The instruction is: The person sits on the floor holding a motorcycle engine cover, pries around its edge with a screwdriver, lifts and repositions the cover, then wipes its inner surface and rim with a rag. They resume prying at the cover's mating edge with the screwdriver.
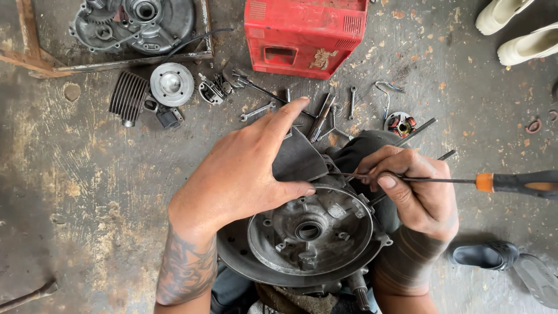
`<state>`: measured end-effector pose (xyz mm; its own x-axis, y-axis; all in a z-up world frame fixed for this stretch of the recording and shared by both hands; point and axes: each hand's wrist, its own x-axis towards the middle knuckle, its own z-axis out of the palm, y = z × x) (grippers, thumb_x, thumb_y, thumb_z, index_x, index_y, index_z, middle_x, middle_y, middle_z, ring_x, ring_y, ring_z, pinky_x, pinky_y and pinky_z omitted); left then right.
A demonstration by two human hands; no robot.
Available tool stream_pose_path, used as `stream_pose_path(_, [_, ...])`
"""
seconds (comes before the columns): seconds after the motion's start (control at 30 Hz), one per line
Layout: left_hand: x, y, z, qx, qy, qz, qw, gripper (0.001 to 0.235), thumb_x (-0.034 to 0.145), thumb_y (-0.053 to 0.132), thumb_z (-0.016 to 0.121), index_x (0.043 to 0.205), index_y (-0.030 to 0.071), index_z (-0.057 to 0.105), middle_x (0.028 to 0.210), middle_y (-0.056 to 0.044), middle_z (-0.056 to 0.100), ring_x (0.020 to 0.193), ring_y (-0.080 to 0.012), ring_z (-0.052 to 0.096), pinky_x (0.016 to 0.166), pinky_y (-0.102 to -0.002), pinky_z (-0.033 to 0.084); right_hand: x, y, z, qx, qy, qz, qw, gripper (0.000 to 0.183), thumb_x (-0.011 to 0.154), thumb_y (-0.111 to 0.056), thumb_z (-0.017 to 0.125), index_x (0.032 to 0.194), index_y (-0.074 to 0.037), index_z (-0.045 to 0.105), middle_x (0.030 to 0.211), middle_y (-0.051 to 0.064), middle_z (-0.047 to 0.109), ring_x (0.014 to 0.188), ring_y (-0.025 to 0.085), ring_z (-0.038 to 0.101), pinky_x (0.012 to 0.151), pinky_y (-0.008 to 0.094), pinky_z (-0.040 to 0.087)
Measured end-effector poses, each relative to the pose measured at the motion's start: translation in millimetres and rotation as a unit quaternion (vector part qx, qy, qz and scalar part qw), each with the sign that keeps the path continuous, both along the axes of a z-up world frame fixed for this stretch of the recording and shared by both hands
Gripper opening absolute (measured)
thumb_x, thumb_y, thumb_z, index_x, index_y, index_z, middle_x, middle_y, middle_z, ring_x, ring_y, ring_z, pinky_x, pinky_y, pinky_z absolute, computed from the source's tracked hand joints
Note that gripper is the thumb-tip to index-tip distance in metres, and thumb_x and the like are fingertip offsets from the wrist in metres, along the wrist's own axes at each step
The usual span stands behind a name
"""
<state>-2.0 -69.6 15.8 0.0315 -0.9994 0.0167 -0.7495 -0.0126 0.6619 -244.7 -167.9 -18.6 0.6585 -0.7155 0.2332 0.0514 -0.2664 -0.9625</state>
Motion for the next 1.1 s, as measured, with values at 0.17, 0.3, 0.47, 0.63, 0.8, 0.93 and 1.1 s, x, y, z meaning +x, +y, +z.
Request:
stream_pose_path(0.17, [0, -1, -1, 0.009, -0.002, -0.001, 1.000, 0.109, 0.064, 0.032, 0.093, 0.152, 0.004, 0.035, 0.140, -0.019, 0.061, 0.111, -0.0355, 0.068, 0.083, -0.045, 0.056, 3, 1, 1, -0.010, 0.005, 0.008, 1.000, 0.005, 0.086, 0.005, 0.054, 0.083, 0.003, 0.056, 0.072, 0.014, 0.062, 0.077, 0.028, 0.067, 0.075, 0.031, 0.057])
stream_pose_path(0.3, [1, 0, -2, 0.000, 0.003, -0.002, 1.000, 0.106, 0.065, 0.031, 0.092, 0.151, 0.004, 0.036, 0.140, -0.019, 0.061, 0.112, -0.0358, 0.068, 0.085, -0.045, 0.055, -3, -15, -5, -0.047, 0.040, 0.071, 0.996, 0.003, 0.090, 0.003, 0.057, 0.087, 0.001, 0.059, 0.080, 0.016, 0.068, 0.080, 0.027, 0.072, 0.074, 0.030, 0.058])
stream_pose_path(0.47, [1, -1, -2, -0.010, -0.001, -0.004, 1.000, 0.106, 0.065, 0.031, 0.092, 0.151, 0.002, 0.036, 0.139, -0.020, 0.062, 0.112, -0.0361, 0.068, 0.086, -0.045, 0.055, -8, -25, -11, -0.054, 0.041, 0.120, 0.990, 0.005, 0.092, 0.001, 0.056, 0.093, 0.002, 0.060, 0.097, 0.022, 0.071, 0.076, 0.021, 0.070, 0.069, 0.026, 0.057])
stream_pose_path(0.63, [0, -3, -1, 0.000, -0.001, 0.001, 1.000, 0.106, 0.064, 0.031, 0.092, 0.151, 0.005, 0.036, 0.139, -0.017, 0.062, 0.112, -0.0357, 0.068, 0.084, -0.045, 0.055, -11, -22, -13, 0.003, 0.026, 0.099, 0.995, 0.007, 0.091, 0.005, 0.052, 0.090, 0.003, 0.058, 0.099, 0.022, 0.070, 0.073, 0.019, 0.064, 0.068, 0.025, 0.054])
stream_pose_path(0.8, [2, -5, -2, 0.010, 0.001, -0.009, 1.000, 0.108, 0.065, 0.032, 0.092, 0.152, 0.003, 0.035, 0.148, -0.021, 0.056, 0.121, -0.0365, 0.064, 0.091, -0.045, 0.053, -8, -23, -9, -0.055, 0.052, 0.104, 0.992, 0.004, 0.090, 0.004, 0.057, 0.090, 0.002, 0.060, 0.100, 0.021, 0.073, 0.073, 0.019, 0.069, 0.067, 0.024, 0.057])
stream_pose_path(0.93, [1, -5, -1, 0.014, -0.001, -0.007, 1.000, 0.108, 0.065, 0.033, 0.091, 0.152, 0.004, 0.035, 0.146, -0.019, 0.057, 0.119, -0.0356, 0.065, 0.089, -0.045, 0.053, -7, -22, -9, -0.028, 0.031, 0.104, 0.994, 0.004, 0.090, 0.002, 0.056, 0.088, 0.002, 0.059, 0.095, 0.022, 0.071, 0.072, 0.020, 0.066, 0.068, 0.025, 0.055])
stream_pose_path(1.1, [1, -4, -2, 0.007, 0.009, -0.006, 1.000, 0.107, 0.064, 0.031, 0.092, 0.151, 0.005, 0.035, 0.146, -0.019, 0.058, 0.119, -0.0358, 0.065, 0.088, -0.045, 0.054, -8, -22, -11, -0.046, 0.038, 0.108, 0.992, 0.003, 0.090, 0.002, 0.057, 0.091, 0.002, 0.060, 0.096, 0.022, 0.071, 0.075, 0.021, 0.068, 0.070, 0.026, 0.056])
